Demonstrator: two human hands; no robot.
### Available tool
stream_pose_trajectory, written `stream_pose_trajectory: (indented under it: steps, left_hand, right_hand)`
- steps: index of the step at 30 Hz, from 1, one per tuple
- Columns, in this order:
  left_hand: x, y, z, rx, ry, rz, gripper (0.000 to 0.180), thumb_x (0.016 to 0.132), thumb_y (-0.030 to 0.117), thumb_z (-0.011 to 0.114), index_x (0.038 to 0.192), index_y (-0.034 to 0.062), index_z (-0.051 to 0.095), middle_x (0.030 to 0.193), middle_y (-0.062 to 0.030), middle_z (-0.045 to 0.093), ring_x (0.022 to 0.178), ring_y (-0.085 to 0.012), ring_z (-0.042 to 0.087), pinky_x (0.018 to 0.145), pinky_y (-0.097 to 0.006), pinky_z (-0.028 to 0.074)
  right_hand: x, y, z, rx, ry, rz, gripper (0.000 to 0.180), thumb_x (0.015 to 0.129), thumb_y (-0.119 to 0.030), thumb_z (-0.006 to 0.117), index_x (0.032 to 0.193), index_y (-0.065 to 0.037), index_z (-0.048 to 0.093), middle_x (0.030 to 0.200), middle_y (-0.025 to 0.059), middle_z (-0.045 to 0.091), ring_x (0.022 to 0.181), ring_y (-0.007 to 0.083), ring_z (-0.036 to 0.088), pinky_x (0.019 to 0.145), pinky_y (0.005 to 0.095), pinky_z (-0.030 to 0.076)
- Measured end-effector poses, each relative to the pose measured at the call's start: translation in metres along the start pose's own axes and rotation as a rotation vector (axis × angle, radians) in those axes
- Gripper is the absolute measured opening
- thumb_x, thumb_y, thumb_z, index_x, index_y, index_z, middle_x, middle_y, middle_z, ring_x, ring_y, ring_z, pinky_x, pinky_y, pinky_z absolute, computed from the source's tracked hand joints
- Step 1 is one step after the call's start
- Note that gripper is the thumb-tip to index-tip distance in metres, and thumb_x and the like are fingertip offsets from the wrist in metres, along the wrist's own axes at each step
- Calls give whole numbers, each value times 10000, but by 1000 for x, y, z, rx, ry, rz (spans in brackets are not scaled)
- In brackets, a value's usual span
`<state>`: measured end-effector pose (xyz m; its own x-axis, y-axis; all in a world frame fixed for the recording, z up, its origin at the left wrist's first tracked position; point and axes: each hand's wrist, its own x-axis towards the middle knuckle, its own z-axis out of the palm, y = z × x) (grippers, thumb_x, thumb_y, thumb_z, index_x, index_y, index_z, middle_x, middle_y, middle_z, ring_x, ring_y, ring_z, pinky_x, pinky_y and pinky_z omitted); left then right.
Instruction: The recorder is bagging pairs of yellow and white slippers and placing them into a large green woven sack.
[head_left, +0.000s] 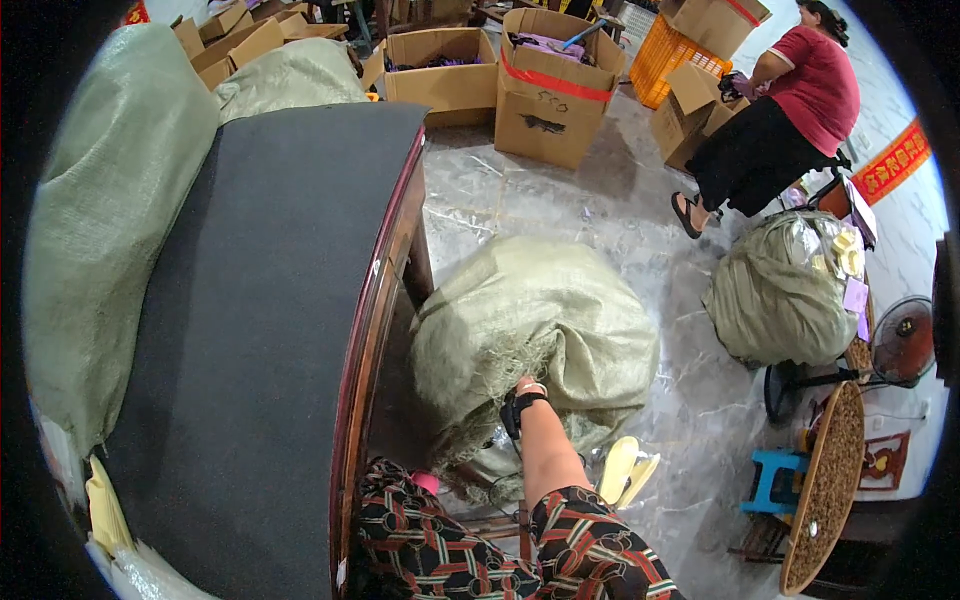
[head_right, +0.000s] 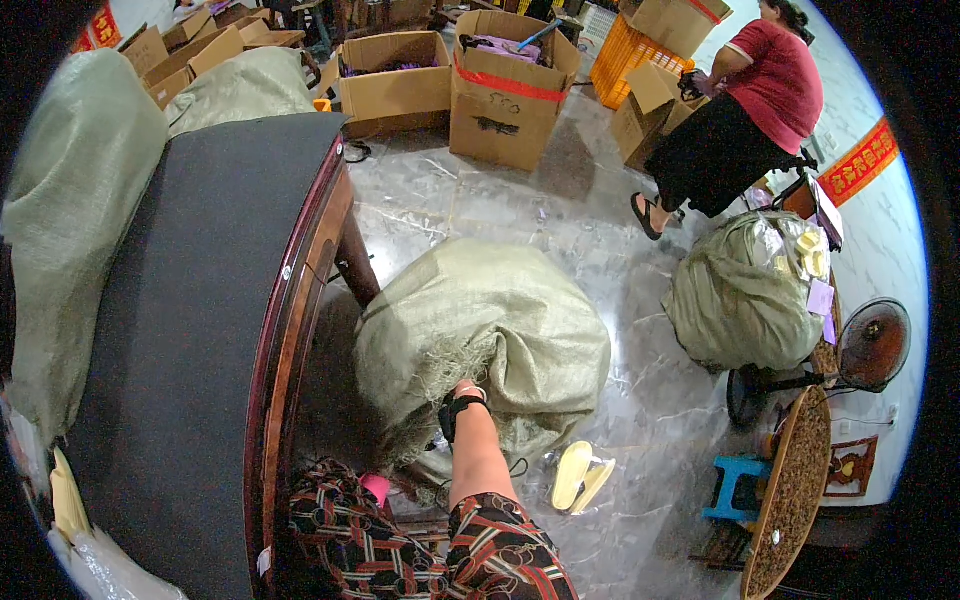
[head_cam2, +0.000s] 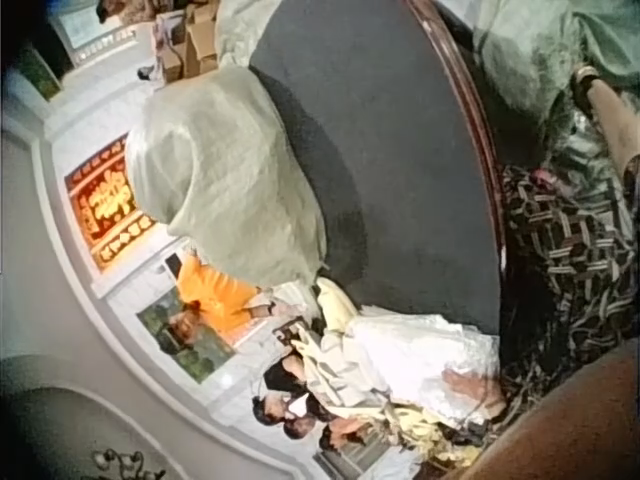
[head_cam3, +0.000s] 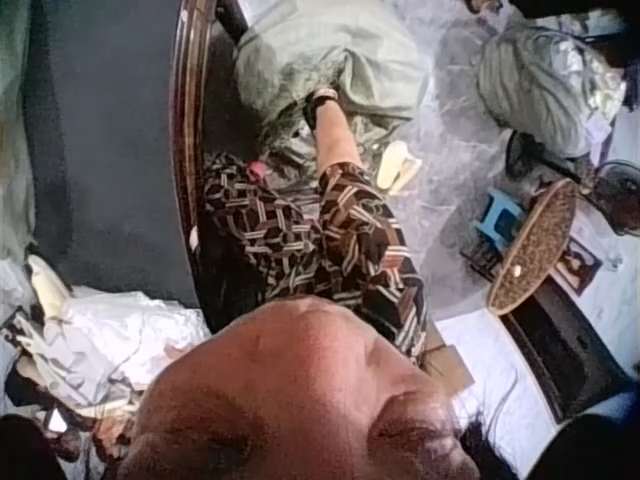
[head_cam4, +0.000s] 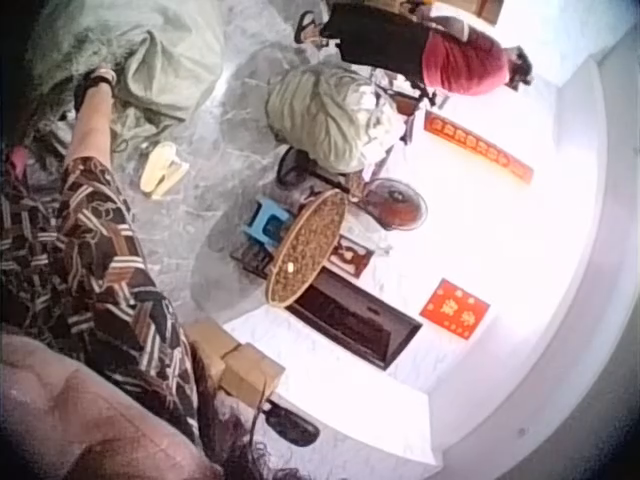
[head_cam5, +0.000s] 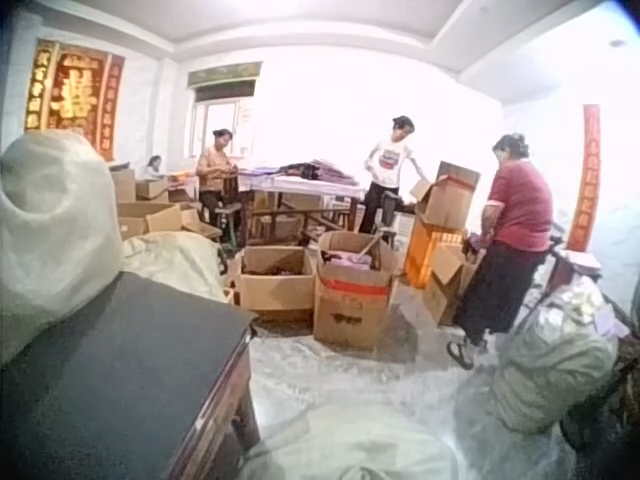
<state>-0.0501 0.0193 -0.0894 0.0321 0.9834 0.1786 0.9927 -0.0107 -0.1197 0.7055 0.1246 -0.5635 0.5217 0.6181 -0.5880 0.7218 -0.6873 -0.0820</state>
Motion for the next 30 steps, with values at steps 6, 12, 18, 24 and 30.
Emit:
stream_pose_trajectory:
  steps: [6, 12, 18, 24, 30]
  left_hand:
    - [1, -9, -5, 43, -46, -11, 611, 852, 212, 516, 1408, -24, 421, 1430, -274, 402, 1331, -433, 366, 1127, -509, 304]
    - [-4, -14, -16, 90, -78, -41, 631, 823, 186, 553, 1403, -25, 424, 1426, -278, 402, 1331, -443, 361, 1131, -517, 299]
    - [-6, -19, -22, 132, -103, -68, 653, 794, 160, 590, 1399, -26, 427, 1421, -281, 402, 1331, -452, 357, 1135, -525, 293]
    - [-6, -17, -16, 118, -103, -76, 643, 806, 168, 578, 1400, -27, 427, 1420, -280, 405, 1329, -450, 361, 1134, -520, 296]
    - [-13, -12, -16, 104, -100, -97, 624, 830, 186, 550, 1402, -28, 425, 1421, -277, 409, 1327, -446, 368, 1131, -512, 301]
  right_hand:
    - [-4, 10, 7, -11, -48, -5, 407, 932, -291, 476, 1259, -86, 607, 1316, 171, 559, 1212, 358, 518, 982, 468, 436]
    - [1, 6, 1, -24, -87, -31, 408, 926, -304, 486, 1246, -86, 614, 1300, 168, 569, 1197, 357, 527, 973, 466, 440]
    - [10, -3, -3, -33, -117, -56, 409, 921, -316, 495, 1234, -86, 621, 1284, 166, 578, 1182, 355, 535, 963, 464, 445]
    - [14, 1, -15, -46, -146, -76, 410, 915, -329, 505, 1222, -86, 628, 1268, 164, 588, 1168, 354, 544, 954, 462, 449]
    - [13, -5, -15, -61, -186, -115, 412, 909, -342, 514, 1209, -86, 635, 1252, 161, 597, 1153, 353, 552, 945, 460, 453]
